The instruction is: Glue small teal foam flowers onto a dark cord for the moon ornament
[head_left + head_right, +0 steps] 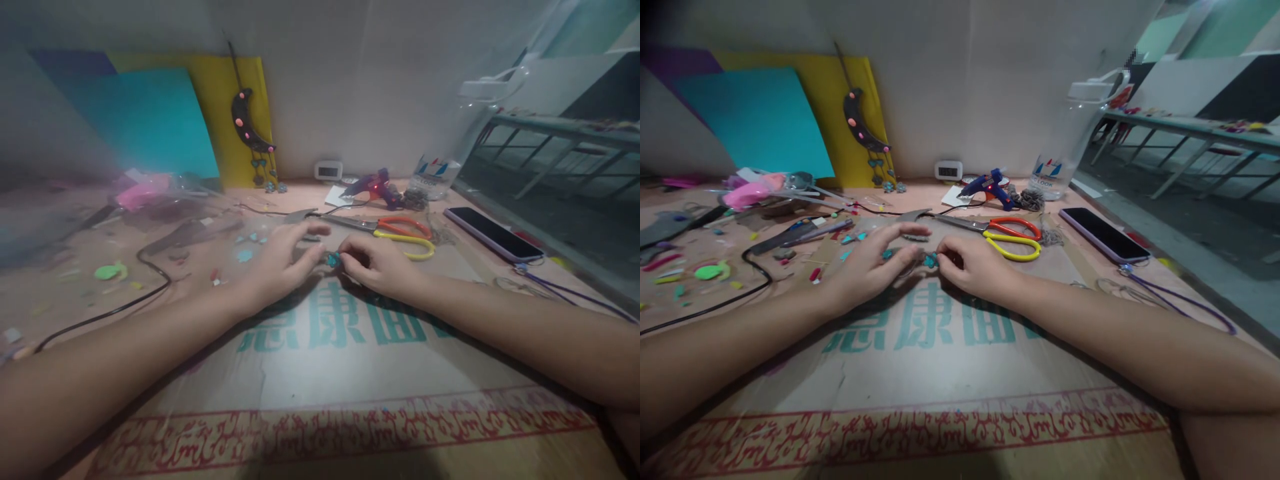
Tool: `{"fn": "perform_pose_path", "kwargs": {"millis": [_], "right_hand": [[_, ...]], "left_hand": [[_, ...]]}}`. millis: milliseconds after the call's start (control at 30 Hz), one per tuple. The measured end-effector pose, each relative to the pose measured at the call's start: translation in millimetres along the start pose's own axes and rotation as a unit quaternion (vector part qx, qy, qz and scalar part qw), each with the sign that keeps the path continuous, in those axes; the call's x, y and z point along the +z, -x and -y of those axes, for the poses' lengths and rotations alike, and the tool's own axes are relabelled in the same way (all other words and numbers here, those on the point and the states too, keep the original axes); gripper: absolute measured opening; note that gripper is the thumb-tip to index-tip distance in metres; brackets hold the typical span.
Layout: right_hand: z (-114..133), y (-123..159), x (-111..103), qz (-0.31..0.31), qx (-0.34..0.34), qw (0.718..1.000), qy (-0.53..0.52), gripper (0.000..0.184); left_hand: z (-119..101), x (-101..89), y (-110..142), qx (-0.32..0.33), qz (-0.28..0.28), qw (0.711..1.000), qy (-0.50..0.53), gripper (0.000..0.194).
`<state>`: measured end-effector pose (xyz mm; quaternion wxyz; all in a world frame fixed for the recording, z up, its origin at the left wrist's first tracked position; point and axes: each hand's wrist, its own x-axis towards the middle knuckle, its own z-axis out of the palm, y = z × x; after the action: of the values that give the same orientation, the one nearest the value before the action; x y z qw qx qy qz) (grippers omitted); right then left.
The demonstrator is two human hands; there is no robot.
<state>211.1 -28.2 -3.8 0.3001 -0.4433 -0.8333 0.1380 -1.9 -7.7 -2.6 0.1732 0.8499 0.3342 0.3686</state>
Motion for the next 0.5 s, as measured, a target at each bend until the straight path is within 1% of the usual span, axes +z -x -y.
{"fn": "perform_pose_path", "kwargs": {"millis": [67, 133, 300, 367, 500], "right_hand": [[-0.2, 0.4, 0.2, -0.001, 0.002, 1.0, 0.003, 0.015], [0.3, 0.8, 0.2, -0.001, 0.011, 1.0, 0.003, 0.015], [1.5, 0.1, 0.1, -0.007, 0.025, 1.0, 0.006, 0.014], [1.2, -0.2, 0.2, -0.014, 0.026, 1.0, 0.006, 0.014], [-0.3, -0.1, 0.6, -0.026, 0.024, 0.999, 0.002, 0.012]], "left_hand": [[-2.1, 0.6, 1.1, -0.003, 0.02, 1.0, -0.015, 0.031], [-1.6, 1.2, 0.8, -0.023, 0.026, 0.999, -0.024, 0.032], [1.2, 2.6, -1.0, -0.073, 0.05, 0.996, -0.005, 0.034], [0.9, 2.9, -0.7, -0.081, 0.051, 0.995, -0.008, 0.035], [-2.6, 2.8, 1.4, -0.077, 0.064, 0.995, -0.006, 0.033]]}}
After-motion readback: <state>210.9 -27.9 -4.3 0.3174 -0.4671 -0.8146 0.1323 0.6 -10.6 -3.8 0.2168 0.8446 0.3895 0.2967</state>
